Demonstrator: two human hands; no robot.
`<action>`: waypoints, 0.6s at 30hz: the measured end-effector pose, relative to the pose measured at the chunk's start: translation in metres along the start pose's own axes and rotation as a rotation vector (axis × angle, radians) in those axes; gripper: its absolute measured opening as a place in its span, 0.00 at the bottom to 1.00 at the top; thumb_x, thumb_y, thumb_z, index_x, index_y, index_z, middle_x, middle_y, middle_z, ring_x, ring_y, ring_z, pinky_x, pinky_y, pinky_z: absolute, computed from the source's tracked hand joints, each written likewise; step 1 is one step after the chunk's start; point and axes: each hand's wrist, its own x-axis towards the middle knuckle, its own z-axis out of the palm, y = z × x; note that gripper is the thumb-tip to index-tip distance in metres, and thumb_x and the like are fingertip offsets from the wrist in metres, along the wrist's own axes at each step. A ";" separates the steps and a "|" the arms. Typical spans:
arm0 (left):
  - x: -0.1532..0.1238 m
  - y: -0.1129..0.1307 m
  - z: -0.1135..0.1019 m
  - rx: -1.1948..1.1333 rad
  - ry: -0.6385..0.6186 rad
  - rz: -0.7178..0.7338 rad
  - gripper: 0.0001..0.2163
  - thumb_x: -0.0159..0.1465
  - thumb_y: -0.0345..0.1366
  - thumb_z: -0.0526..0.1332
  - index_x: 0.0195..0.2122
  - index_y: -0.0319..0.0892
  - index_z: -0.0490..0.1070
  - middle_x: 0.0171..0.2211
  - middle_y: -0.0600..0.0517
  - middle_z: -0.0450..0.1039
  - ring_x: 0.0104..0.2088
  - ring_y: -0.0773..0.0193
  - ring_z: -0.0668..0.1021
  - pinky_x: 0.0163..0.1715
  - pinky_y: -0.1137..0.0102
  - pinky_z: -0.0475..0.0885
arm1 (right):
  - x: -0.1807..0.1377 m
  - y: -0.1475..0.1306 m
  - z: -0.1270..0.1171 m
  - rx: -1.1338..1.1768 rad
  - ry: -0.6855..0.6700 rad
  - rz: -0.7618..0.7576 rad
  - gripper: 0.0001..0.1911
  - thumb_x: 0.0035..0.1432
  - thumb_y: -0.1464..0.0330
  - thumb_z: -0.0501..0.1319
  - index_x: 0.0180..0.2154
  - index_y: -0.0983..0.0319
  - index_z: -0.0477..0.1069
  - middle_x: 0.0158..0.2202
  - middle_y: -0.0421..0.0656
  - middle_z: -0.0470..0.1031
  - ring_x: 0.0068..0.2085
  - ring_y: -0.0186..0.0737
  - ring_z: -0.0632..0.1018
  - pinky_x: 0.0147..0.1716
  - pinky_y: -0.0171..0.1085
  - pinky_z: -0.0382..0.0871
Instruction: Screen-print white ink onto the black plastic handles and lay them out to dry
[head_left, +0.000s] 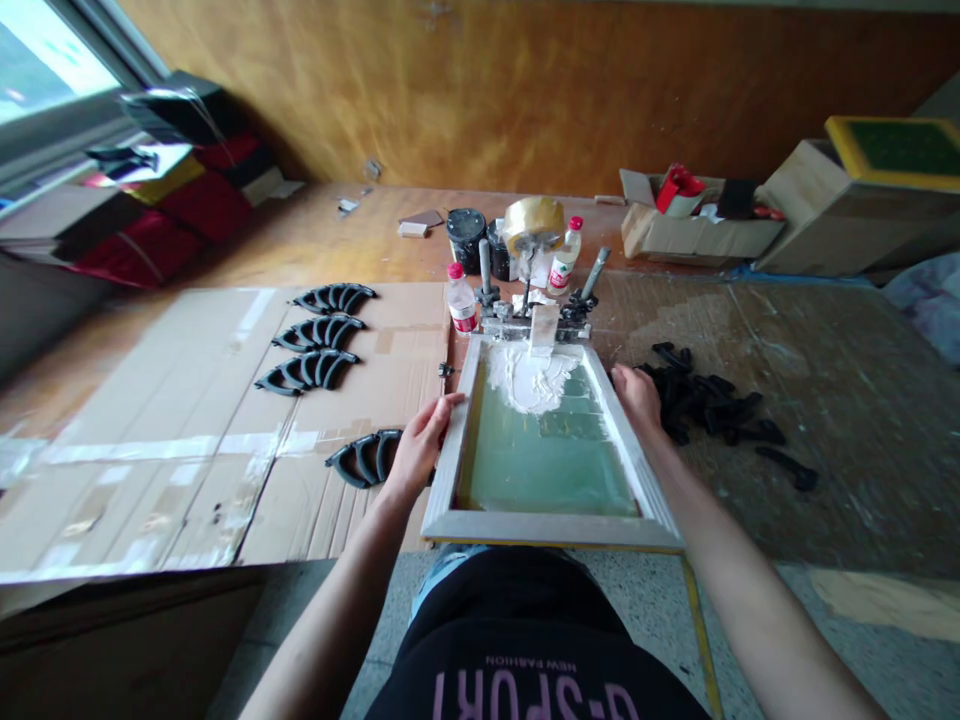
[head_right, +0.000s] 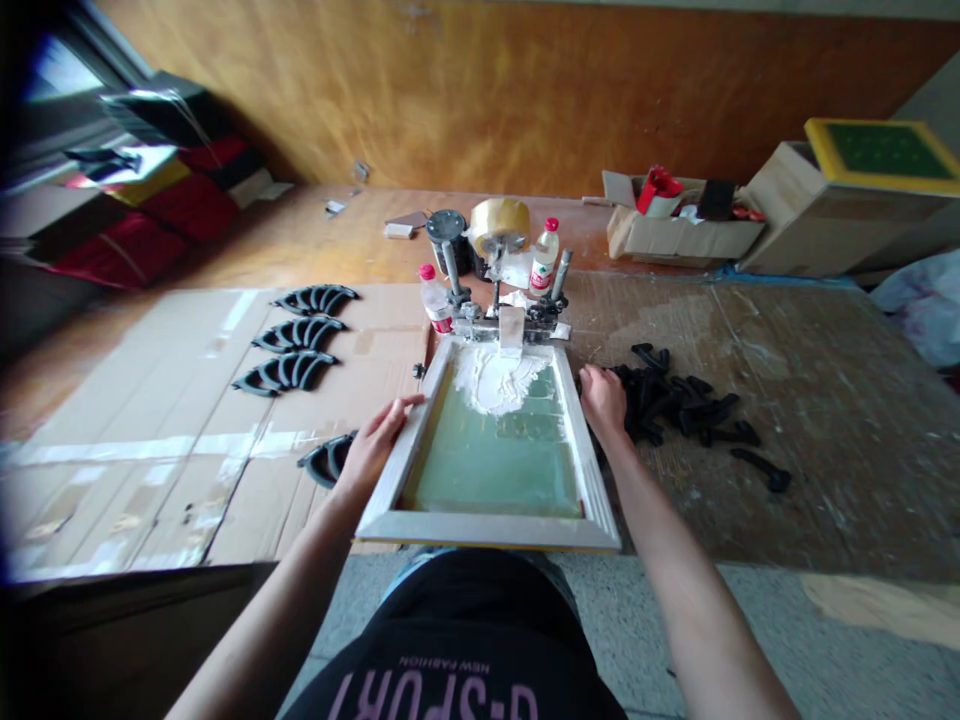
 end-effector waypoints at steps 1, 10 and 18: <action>-0.001 -0.012 0.000 0.015 -0.008 -0.039 0.29 0.61 0.56 0.57 0.57 0.43 0.69 0.30 0.53 0.73 0.25 0.68 0.71 0.24 0.74 0.65 | 0.006 -0.003 -0.005 0.003 0.069 0.013 0.24 0.68 0.65 0.43 0.57 0.69 0.66 0.54 0.60 0.71 0.56 0.55 0.70 0.55 0.54 0.61; 0.019 -0.084 0.009 0.106 -0.005 -0.118 0.34 0.60 0.53 0.58 0.65 0.45 0.58 0.32 0.53 0.73 0.21 0.71 0.66 0.20 0.75 0.59 | 0.050 -0.105 0.017 -0.093 0.002 -0.455 0.11 0.58 0.71 0.60 0.44 0.63 0.71 0.42 0.51 0.75 0.47 0.50 0.71 0.47 0.45 0.66; 0.021 -0.091 0.006 0.093 -0.005 -0.149 0.33 0.60 0.56 0.58 0.64 0.47 0.60 0.35 0.52 0.75 0.26 0.67 0.72 0.23 0.74 0.63 | -0.009 -0.101 -0.002 -0.074 -0.323 -0.901 0.09 0.54 0.78 0.56 0.33 0.62 0.72 0.33 0.45 0.73 0.40 0.44 0.71 0.40 0.38 0.63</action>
